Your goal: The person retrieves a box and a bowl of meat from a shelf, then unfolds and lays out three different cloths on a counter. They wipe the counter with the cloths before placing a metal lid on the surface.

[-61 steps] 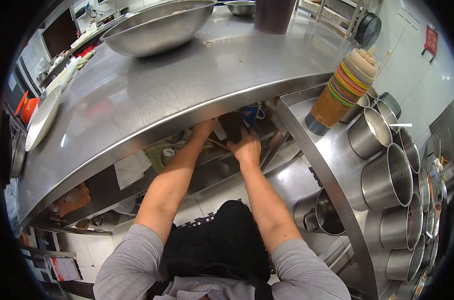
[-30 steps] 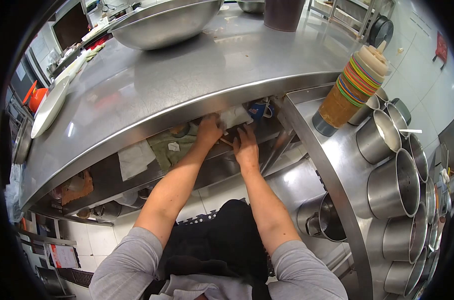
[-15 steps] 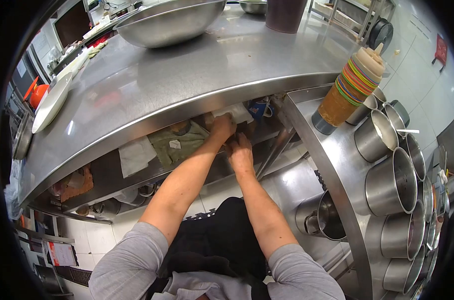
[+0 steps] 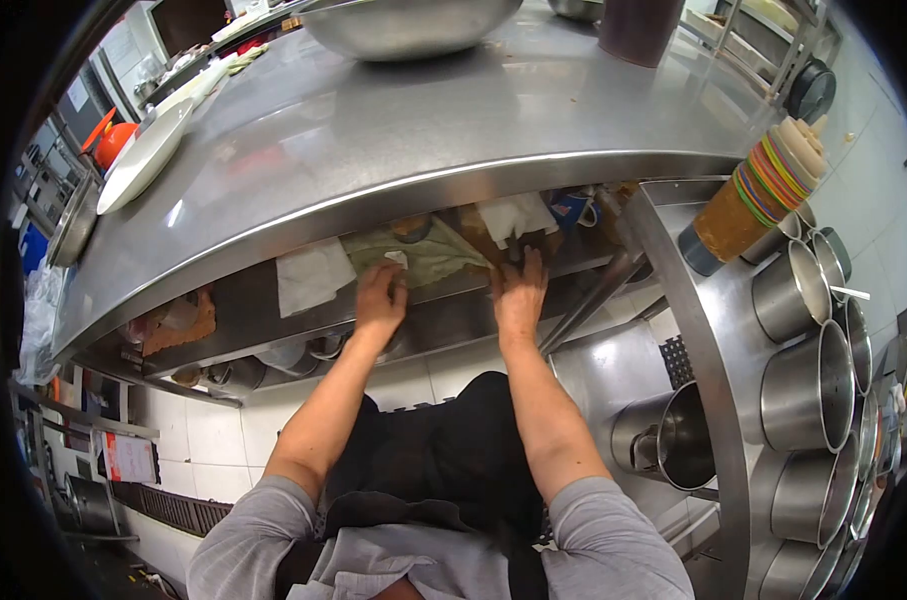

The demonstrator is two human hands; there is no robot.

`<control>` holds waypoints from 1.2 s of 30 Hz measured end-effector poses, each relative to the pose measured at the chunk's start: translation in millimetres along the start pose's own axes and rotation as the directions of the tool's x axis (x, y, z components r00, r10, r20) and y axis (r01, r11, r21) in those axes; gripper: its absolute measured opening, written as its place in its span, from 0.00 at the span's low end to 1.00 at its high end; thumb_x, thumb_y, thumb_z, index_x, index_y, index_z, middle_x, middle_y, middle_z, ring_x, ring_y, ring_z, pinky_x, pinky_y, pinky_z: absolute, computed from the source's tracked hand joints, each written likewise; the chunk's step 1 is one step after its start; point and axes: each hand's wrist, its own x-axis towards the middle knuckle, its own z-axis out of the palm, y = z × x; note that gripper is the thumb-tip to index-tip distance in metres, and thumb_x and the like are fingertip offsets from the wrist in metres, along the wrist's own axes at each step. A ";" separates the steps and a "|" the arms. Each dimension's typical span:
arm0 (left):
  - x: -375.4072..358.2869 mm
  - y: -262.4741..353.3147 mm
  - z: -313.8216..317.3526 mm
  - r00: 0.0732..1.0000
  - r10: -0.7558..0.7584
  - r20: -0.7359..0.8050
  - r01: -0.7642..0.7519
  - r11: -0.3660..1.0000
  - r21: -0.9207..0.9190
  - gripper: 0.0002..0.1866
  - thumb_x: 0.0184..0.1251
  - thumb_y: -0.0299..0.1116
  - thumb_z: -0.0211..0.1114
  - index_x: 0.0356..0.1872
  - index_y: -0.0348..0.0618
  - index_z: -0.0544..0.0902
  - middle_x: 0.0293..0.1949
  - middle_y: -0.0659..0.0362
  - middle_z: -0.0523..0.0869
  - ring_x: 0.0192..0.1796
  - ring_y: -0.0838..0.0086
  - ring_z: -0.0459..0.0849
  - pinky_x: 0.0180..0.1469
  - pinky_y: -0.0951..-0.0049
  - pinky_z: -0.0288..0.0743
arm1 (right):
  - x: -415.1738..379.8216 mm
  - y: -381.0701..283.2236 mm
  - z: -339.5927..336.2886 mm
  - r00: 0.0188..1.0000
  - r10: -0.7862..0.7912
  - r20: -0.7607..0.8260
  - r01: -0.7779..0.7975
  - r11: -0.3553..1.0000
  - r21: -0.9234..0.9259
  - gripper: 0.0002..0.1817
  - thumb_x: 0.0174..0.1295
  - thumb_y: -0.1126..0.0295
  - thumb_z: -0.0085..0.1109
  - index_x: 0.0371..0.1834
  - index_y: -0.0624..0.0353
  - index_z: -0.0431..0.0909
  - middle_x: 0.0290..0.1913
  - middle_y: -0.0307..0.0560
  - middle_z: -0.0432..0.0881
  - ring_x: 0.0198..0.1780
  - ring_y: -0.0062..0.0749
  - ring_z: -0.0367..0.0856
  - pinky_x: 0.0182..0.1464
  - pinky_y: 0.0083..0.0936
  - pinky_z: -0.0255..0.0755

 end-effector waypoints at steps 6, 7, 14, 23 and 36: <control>-5.0 -39.7 -31.5 0.980 -0.155 0.123 0.062 0.831 0.552 0.24 0.64 0.41 0.57 0.57 0.38 0.74 0.64 0.48 0.69 0.70 0.52 0.61 0.66 0.40 0.56 | -1.3 -40.6 3.8 0.970 -0.210 0.123 0.161 0.933 0.322 0.08 0.54 0.75 0.59 0.38 0.60 0.81 0.52 0.53 0.78 0.55 0.48 0.76 0.61 0.40 0.68; -5.3 -39.0 -30.8 0.954 -0.194 0.226 0.027 0.811 0.584 0.27 0.67 0.46 0.52 0.61 0.39 0.71 0.67 0.49 0.66 0.73 0.54 0.56 0.67 0.36 0.50 | -3.4 -41.6 9.3 0.970 -0.211 0.121 0.162 0.933 0.322 0.08 0.54 0.75 0.59 0.38 0.60 0.81 0.52 0.53 0.78 0.55 0.48 0.76 0.61 0.40 0.68; -7.1 -33.4 -54.9 0.860 -0.277 0.428 -0.048 0.792 0.609 0.37 0.68 0.60 0.45 0.70 0.43 0.63 0.73 0.53 0.57 0.77 0.56 0.45 0.70 0.33 0.37 | -13.7 -36.1 34.7 0.889 -0.393 0.234 0.360 0.917 0.170 0.10 0.56 0.72 0.58 0.39 0.65 0.79 0.48 0.53 0.79 0.53 0.46 0.77 0.59 0.40 0.69; 5.1 -32.6 -84.7 0.785 -0.316 0.533 -0.071 0.808 0.584 0.38 0.63 0.59 0.53 0.67 0.42 0.67 0.72 0.54 0.60 0.77 0.56 0.46 0.70 0.33 0.36 | -0.8 -53.8 24.8 0.917 -0.279 0.285 0.194 0.937 0.290 0.06 0.52 0.74 0.60 0.34 0.63 0.80 0.40 0.50 0.81 0.42 0.48 0.79 0.46 0.40 0.72; -8.8 -34.8 -63.5 0.839 -0.363 0.405 0.033 0.778 0.628 0.32 0.71 0.53 0.43 0.70 0.45 0.62 0.73 0.56 0.58 0.76 0.58 0.48 0.70 0.33 0.36 | -2.2 -26.5 37.0 0.866 -0.339 0.368 0.253 0.931 0.263 0.07 0.52 0.74 0.60 0.35 0.60 0.79 0.44 0.48 0.80 0.47 0.48 0.77 0.49 0.40 0.73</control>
